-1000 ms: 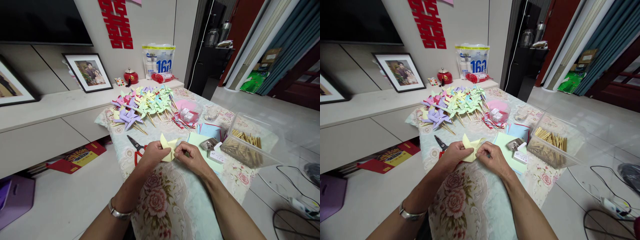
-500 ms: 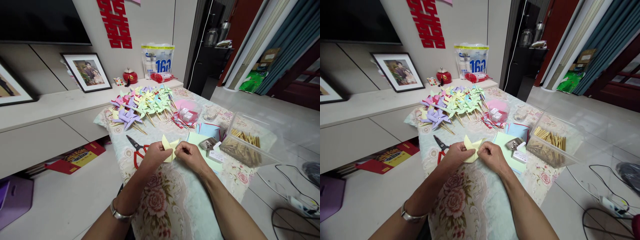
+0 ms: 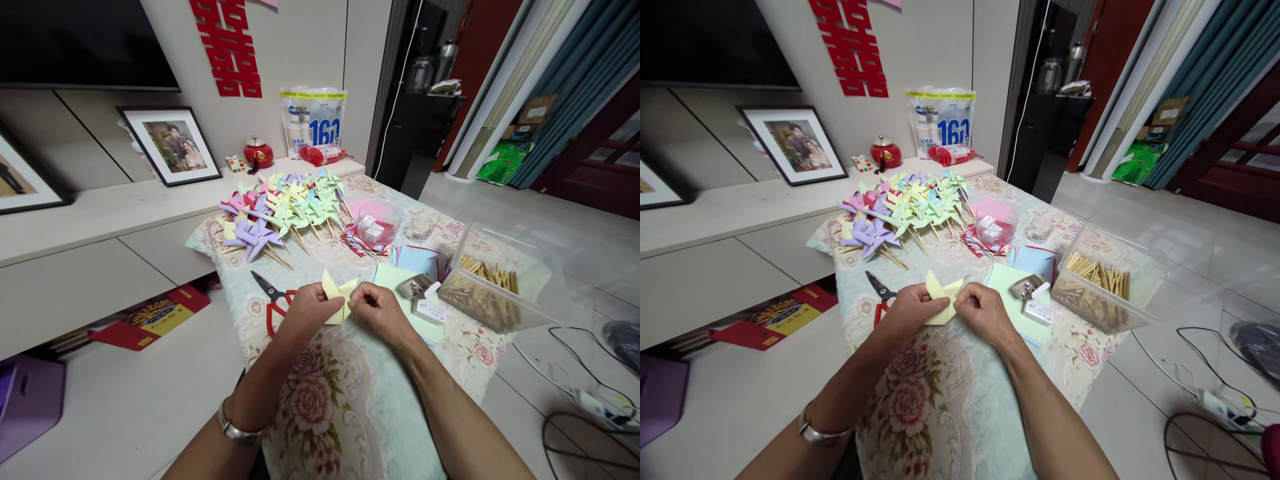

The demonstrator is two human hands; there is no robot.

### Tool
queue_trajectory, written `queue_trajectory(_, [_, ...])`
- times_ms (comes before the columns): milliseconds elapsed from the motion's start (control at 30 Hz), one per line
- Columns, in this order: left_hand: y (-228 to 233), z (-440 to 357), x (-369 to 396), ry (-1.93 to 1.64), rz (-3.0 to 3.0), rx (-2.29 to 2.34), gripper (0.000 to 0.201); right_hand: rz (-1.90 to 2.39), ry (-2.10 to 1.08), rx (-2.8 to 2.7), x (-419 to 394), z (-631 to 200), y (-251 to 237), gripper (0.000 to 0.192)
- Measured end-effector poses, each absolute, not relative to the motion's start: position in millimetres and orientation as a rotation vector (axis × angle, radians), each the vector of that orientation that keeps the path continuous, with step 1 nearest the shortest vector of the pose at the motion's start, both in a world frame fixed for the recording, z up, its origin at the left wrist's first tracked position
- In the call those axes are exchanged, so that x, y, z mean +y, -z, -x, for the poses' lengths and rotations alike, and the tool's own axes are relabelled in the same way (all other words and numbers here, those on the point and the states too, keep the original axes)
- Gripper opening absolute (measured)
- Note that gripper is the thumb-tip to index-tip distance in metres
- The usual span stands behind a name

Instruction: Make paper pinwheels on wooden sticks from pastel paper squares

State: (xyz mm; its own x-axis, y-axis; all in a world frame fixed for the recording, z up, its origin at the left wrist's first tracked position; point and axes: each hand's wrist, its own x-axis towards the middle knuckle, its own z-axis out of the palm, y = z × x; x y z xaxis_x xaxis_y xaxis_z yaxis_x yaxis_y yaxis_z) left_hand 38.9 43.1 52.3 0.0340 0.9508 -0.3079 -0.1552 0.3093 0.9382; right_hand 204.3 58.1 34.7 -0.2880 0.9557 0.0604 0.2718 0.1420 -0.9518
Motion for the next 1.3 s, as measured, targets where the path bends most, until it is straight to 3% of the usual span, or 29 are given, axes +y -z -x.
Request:
queue_trajectory(567, [-48.3,-40.9,42.6,-1.041,-0.929,1.244,0.018,1.184,-1.206,-1.680,57.7,-204.0,-35.7,0.014])
queue_trajectory(767, [-55.6,-23.7,44.2,-0.916,-0.873,1.181,0.018,1.066,-1.082,-1.388,62.4,-212.8,-33.6,0.022])
queue_trajectory(1000, [-72.6,-7.9,51.2,-0.592,-1.087,1.084,0.011,0.776,-1.416,-1.503,62.3,-216.1,-32.9,0.065])
queue_trajectory(1300, [-82.5,-11.5,64.7,-0.391,-1.278,1.071,0.004,0.826,-1.590,-1.603,56.0,-213.2,-39.6,0.077])
